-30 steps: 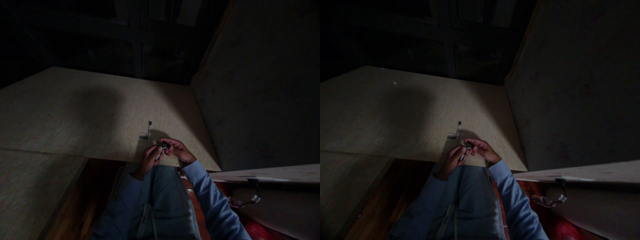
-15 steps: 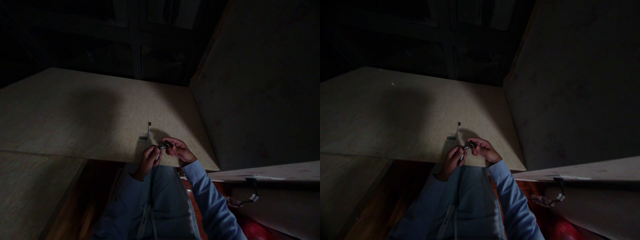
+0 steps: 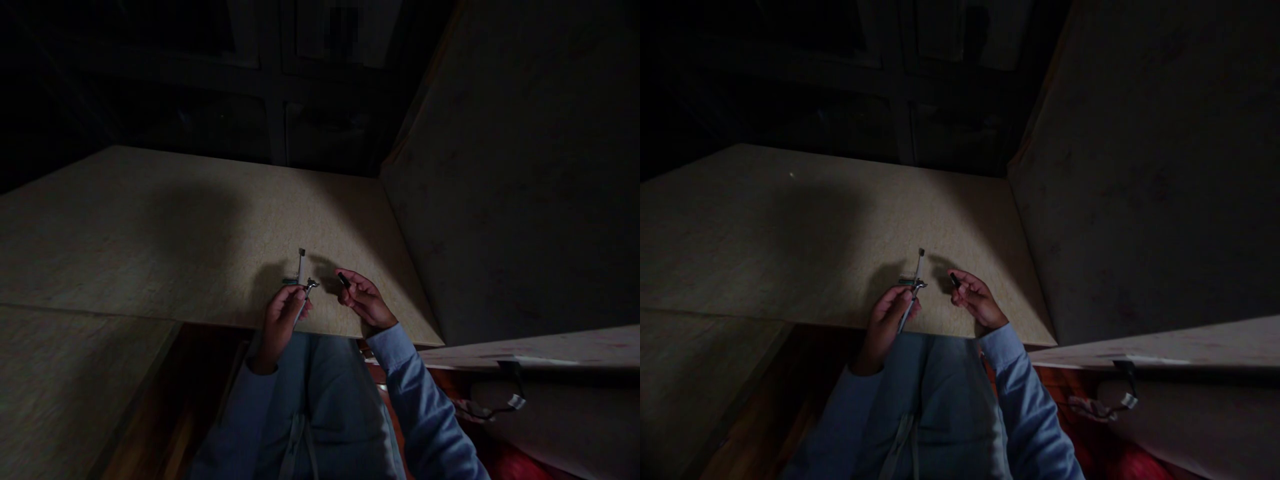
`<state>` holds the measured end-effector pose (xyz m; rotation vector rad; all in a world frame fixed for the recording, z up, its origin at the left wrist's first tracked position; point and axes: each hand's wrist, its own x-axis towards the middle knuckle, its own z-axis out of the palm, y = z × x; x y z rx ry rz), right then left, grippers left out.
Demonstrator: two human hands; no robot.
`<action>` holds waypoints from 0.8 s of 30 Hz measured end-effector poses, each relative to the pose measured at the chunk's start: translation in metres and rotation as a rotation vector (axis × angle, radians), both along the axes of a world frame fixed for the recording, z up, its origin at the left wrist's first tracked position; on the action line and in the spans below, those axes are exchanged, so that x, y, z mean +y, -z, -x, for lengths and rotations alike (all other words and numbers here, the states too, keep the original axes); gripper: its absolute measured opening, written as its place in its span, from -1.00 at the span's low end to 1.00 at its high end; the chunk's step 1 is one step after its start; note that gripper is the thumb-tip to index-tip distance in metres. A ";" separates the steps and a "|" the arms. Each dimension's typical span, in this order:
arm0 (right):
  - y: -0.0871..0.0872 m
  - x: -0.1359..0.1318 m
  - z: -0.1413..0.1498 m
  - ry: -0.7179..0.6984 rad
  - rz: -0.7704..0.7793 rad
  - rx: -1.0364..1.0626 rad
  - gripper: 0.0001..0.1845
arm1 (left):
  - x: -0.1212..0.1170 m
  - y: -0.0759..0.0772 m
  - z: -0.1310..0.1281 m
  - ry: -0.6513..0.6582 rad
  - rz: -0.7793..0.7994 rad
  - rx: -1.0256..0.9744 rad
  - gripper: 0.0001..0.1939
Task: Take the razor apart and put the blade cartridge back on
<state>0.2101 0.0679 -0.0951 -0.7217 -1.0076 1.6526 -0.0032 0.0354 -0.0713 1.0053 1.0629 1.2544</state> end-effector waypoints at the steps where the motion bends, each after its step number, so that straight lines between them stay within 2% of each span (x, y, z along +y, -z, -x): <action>1: 0.000 0.000 0.000 -0.001 0.006 -0.009 -0.36 | 0.004 -0.002 0.008 -0.067 -0.043 0.077 -0.59; 3: -0.001 0.000 -0.001 -0.003 0.015 -0.025 -0.40 | 0.015 0.000 0.025 -0.203 -0.109 0.269 -0.66; 6: -0.001 0.000 -0.001 0.003 0.020 -0.037 -0.47 | 0.033 0.010 0.050 -0.361 -0.131 0.599 -0.71; 9: -0.001 0.000 -0.002 0.016 0.007 -0.055 -0.52 | 0.047 0.022 0.067 -0.345 -0.102 0.818 -0.71; 13: -0.002 0.000 -0.001 0.027 0.003 -0.070 -0.52 | 0.058 0.030 0.073 -0.282 -0.171 1.033 -0.68; 18: -0.002 0.001 0.000 0.024 0.023 -0.031 -0.52 | 0.061 0.023 0.068 -0.198 -0.229 1.231 -0.65; 24: -0.001 0.000 0.000 0.010 0.021 -0.029 -0.53 | 0.060 0.011 0.065 -0.250 -0.097 1.460 -0.59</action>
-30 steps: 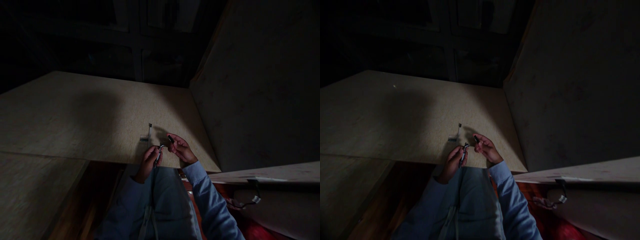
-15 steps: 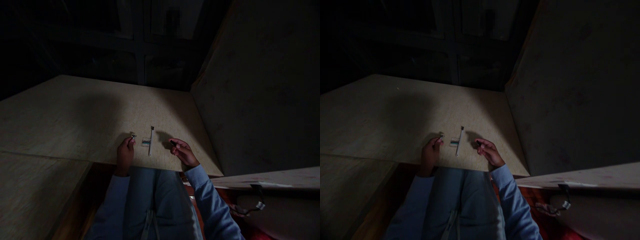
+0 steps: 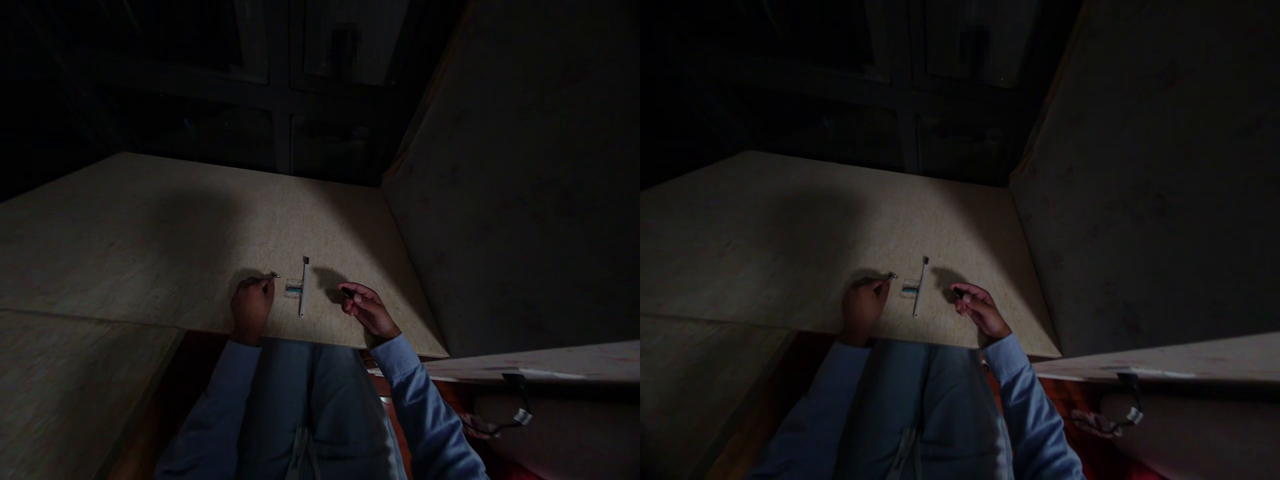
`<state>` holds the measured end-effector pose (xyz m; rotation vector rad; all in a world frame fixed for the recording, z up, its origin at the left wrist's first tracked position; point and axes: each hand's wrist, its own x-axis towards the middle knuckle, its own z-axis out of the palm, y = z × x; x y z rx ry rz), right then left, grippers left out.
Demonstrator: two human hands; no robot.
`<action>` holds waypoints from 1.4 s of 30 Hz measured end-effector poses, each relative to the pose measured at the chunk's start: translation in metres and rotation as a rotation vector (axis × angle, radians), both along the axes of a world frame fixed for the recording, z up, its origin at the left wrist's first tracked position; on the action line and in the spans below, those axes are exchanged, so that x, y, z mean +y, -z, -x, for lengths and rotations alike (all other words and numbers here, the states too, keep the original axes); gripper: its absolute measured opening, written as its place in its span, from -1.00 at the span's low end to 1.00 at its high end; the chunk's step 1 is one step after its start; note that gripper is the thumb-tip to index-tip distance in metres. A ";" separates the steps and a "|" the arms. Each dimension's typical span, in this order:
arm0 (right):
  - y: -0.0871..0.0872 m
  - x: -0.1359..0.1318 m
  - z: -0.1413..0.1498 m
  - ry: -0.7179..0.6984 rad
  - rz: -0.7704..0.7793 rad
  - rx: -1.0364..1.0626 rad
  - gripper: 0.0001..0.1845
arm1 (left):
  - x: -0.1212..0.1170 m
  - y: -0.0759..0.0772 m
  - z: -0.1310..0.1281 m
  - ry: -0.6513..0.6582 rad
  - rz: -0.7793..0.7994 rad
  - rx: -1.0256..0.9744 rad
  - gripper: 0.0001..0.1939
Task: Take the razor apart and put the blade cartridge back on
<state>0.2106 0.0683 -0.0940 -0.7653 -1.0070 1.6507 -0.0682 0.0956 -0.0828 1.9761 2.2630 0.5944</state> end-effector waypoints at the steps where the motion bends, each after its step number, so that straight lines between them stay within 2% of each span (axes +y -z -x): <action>1: 0.000 0.000 0.000 -0.001 0.001 0.007 -0.54 | 0.001 0.000 0.001 -0.003 -0.005 0.014 -0.59; 6: 0.000 0.000 -0.001 0.007 -0.009 0.008 -0.53 | -0.001 -0.001 0.005 0.026 -0.101 -0.007 -0.60; 10: 0.001 0.000 -0.001 0.005 -0.034 -0.007 -0.54 | -0.024 -0.013 -0.011 0.037 -0.264 -0.127 -0.65; 12: 0.000 -0.001 0.000 -0.005 -0.032 -0.002 -0.53 | -0.039 -0.020 -0.029 0.116 -0.179 -0.199 -0.67; 14: -0.001 -0.001 0.000 -0.013 -0.023 0.007 -0.53 | -0.052 -0.025 -0.049 0.182 -0.023 -0.219 -0.69; 17: -0.001 -0.001 0.000 -0.013 -0.015 0.016 -0.53 | -0.059 -0.024 -0.071 0.131 0.153 -0.193 -0.75; 19: -0.001 -0.001 0.000 -0.009 -0.012 0.025 -0.52 | -0.058 -0.020 -0.076 0.094 0.217 -0.177 -0.75; 23: 0.000 -0.001 0.000 -0.024 -0.009 0.039 -0.52 | -0.051 -0.013 -0.071 0.064 0.212 -0.180 -0.76; 32: -0.003 -0.003 0.001 -0.045 -0.040 0.019 -0.51 | -0.045 -0.014 -0.071 0.078 0.246 -0.123 -0.76; 35: -0.004 -0.002 0.001 -0.044 -0.037 0.024 -0.51 | -0.046 -0.007 -0.071 0.088 0.253 -0.257 -0.82; 38: -0.004 -0.002 0.001 -0.043 -0.038 0.042 -0.53 | -0.052 0.003 -0.065 0.145 0.243 -0.520 -0.84; 42: -0.004 -0.003 0.001 -0.037 -0.033 0.046 -0.53 | -0.066 0.007 -0.055 0.153 0.248 -0.920 -0.71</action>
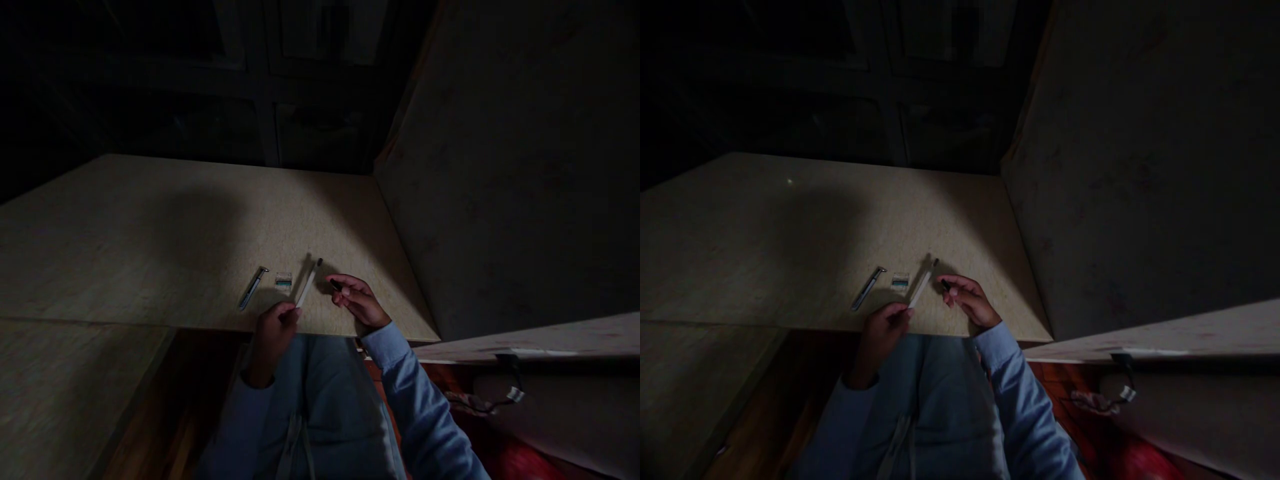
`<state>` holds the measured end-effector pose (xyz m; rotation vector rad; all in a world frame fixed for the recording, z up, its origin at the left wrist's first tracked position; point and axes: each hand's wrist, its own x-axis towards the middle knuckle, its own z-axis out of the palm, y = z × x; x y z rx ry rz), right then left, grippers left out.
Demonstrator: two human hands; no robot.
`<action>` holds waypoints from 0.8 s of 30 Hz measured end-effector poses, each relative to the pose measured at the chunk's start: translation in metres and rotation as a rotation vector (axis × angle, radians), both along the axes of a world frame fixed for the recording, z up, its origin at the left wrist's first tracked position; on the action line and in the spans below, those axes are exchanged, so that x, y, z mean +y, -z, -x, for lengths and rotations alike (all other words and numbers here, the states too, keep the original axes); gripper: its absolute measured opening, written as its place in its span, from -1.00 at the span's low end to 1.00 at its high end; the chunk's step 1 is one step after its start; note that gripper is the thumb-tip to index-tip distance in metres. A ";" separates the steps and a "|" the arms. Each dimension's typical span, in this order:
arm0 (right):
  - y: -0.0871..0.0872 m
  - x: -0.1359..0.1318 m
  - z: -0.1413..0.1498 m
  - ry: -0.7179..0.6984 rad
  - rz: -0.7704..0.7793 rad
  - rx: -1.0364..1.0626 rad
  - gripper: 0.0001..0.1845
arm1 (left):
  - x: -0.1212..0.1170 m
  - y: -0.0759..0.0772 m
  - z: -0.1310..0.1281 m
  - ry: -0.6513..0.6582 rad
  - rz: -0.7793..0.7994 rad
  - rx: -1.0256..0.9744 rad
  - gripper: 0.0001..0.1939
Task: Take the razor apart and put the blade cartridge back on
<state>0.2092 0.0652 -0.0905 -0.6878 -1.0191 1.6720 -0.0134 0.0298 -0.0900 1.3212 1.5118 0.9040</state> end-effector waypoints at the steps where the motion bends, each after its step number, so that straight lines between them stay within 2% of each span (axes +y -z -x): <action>1: 0.000 0.000 0.000 0.001 0.001 -0.003 -0.53 | -0.003 -0.002 0.003 0.016 0.040 -0.117 -0.67; 6: 0.000 0.000 -0.002 0.007 -0.011 -0.011 -0.53 | -0.018 -0.018 0.014 0.187 0.190 -0.584 -0.56; 9: 0.001 0.000 -0.002 0.012 -0.001 -0.004 -0.52 | -0.023 -0.021 0.017 0.313 0.261 -0.719 -0.49; 12: 0.002 0.000 -0.002 0.011 0.008 -0.010 -0.51 | -0.023 -0.016 0.017 0.379 0.328 -0.801 -0.48; 16: 0.005 0.000 -0.002 0.019 -0.013 -0.011 -0.53 | -0.016 -0.006 0.011 0.334 0.325 -0.881 -0.71; 19: 0.006 0.001 -0.002 0.000 -0.027 -0.005 -0.53 | -0.008 -0.001 0.008 0.269 0.324 -0.880 -0.77; 21: 0.007 0.001 -0.002 -0.015 -0.039 0.001 -0.53 | -0.003 0.001 0.007 0.250 0.352 -0.851 -0.68; 24: 0.008 0.001 -0.002 -0.017 -0.060 -0.001 -0.55 | 0.000 -0.002 0.005 0.226 0.339 -0.753 -0.45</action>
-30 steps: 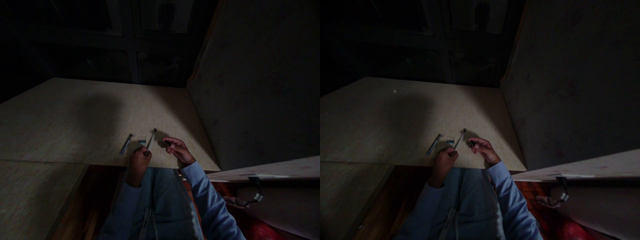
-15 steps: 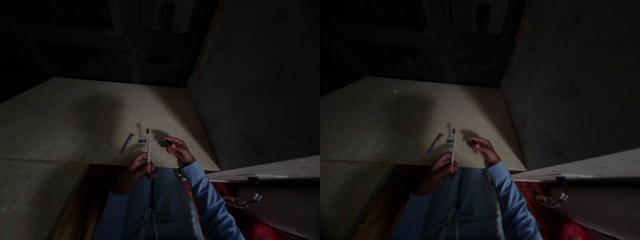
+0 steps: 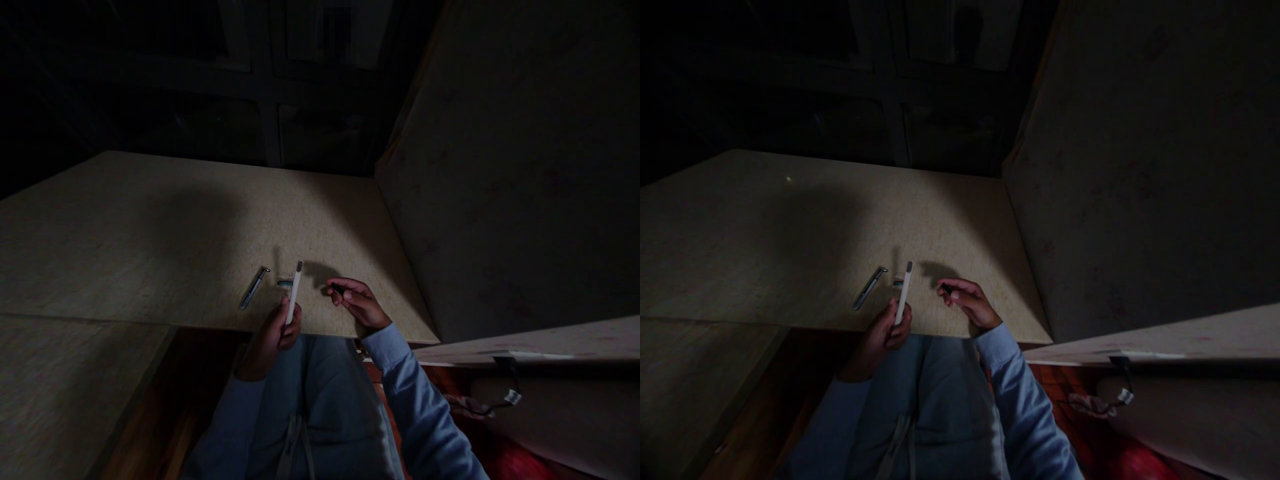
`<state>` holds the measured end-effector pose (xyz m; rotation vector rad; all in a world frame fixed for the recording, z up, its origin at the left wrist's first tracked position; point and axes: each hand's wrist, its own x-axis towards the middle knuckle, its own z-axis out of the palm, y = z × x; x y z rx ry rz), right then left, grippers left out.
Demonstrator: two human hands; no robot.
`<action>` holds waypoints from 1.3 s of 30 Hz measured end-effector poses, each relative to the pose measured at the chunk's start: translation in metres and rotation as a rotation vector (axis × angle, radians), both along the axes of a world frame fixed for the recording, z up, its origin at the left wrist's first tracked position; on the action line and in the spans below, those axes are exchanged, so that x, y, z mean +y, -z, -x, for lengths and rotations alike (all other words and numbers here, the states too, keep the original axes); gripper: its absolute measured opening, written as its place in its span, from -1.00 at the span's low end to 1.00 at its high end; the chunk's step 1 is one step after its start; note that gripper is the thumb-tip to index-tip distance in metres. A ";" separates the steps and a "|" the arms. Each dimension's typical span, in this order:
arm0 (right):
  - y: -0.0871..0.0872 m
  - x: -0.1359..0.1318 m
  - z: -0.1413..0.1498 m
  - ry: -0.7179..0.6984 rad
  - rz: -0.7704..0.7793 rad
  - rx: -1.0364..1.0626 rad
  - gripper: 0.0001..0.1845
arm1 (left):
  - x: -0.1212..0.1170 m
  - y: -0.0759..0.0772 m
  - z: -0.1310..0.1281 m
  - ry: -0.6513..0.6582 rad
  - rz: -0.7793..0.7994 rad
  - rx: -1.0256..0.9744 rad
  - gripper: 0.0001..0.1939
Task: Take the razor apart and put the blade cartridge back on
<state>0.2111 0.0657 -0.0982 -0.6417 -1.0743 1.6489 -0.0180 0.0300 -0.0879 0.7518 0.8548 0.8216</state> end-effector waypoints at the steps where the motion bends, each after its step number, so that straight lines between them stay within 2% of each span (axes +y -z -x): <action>1: 0.000 0.000 0.000 0.002 -0.002 -0.005 -0.55 | 0.000 -0.002 -0.001 -0.005 -0.028 0.039 -0.41; 4: -0.002 -0.001 0.000 -0.001 0.010 -0.008 -0.56 | 0.000 -0.008 -0.006 -0.025 -0.116 0.126 -0.43; 7: -0.005 -0.001 0.001 0.000 0.028 -0.003 -0.55 | 0.001 -0.011 -0.011 0.025 -0.137 0.112 -0.49; 11: -0.007 0.000 0.003 0.030 0.050 -0.017 -0.53 | 0.006 -0.007 -0.017 0.040 -0.169 0.033 -0.48; 18: -0.007 0.000 0.004 0.094 0.070 -0.018 -0.53 | 0.013 0.000 -0.022 -0.069 -0.158 0.060 -0.44; 24: -0.005 0.002 0.004 0.122 0.076 -0.022 -0.47 | 0.012 0.001 -0.029 -0.008 -0.213 0.092 -0.32; 31: 0.000 0.002 0.005 0.096 0.050 -0.045 -0.47 | 0.010 0.005 -0.043 -0.046 -0.222 0.141 -0.26; 39: 0.000 0.001 0.004 0.065 0.054 -0.109 -0.44 | 0.008 0.014 -0.037 0.095 -0.263 0.146 -0.30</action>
